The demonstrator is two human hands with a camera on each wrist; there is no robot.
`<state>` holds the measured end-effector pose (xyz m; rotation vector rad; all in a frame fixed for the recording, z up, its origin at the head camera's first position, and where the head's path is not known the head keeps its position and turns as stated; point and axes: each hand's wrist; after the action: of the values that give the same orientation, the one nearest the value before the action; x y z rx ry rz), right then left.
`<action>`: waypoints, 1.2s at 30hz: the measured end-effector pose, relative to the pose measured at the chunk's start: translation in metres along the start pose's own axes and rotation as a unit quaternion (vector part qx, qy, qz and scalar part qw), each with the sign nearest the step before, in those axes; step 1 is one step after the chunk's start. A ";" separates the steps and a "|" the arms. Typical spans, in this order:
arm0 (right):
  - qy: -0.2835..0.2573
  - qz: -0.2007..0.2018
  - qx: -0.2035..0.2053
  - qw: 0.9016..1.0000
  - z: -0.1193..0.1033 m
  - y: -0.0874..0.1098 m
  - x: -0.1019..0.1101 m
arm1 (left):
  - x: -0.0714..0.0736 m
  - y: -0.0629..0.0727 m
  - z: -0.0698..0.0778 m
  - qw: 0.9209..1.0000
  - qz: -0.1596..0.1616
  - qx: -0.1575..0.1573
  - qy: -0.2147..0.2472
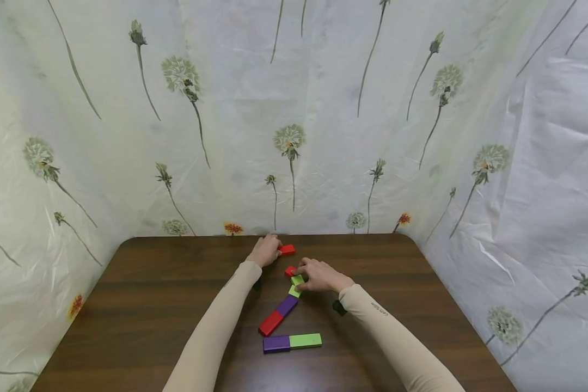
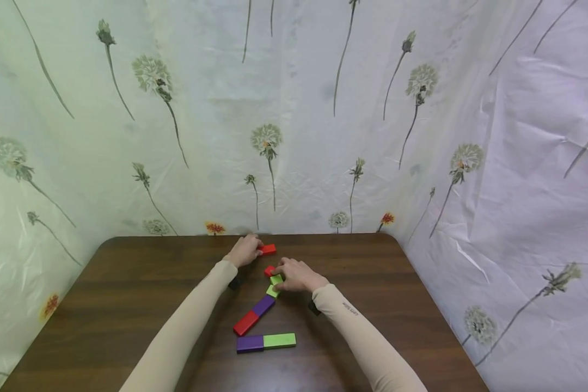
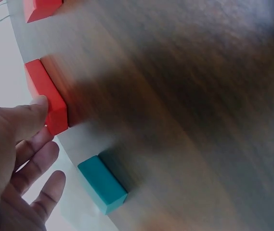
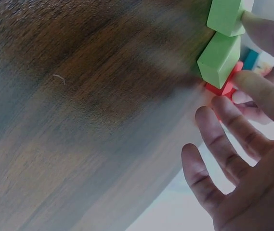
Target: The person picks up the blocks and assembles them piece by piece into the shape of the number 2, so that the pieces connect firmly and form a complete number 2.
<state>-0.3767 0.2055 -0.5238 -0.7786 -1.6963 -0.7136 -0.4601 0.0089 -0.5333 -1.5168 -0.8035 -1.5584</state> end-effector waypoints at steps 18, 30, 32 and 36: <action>0.011 0.004 0.011 1.000 -0.002 -0.001 0.002 | 0.008 0.016 -0.016 0.999 -0.010 -0.020 0.047; 0.010 0.003 0.017 1.000 0.001 -0.001 0.001 | 0.014 0.022 -0.019 0.998 -0.036 -0.020 0.057; 0.010 0.003 0.018 1.000 0.001 -0.002 0.001 | 0.014 0.023 -0.019 0.998 -0.037 -0.021 0.043; 0.009 0.002 0.017 1.000 0.001 -0.002 0.002 | 0.016 0.027 -0.017 0.999 -0.020 -0.035 0.002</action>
<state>-0.3787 0.2053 -0.5221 -0.7500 -1.6859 -0.6864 -0.4444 -0.0210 -0.5216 -1.5558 -0.7888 -1.6347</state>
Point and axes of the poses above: each hand's wrist, its own y-axis away from the middle knuckle, its own x-axis out of the back of the hand, z = x × y, and after that the axes turned 3 degrees about -y, right-handed
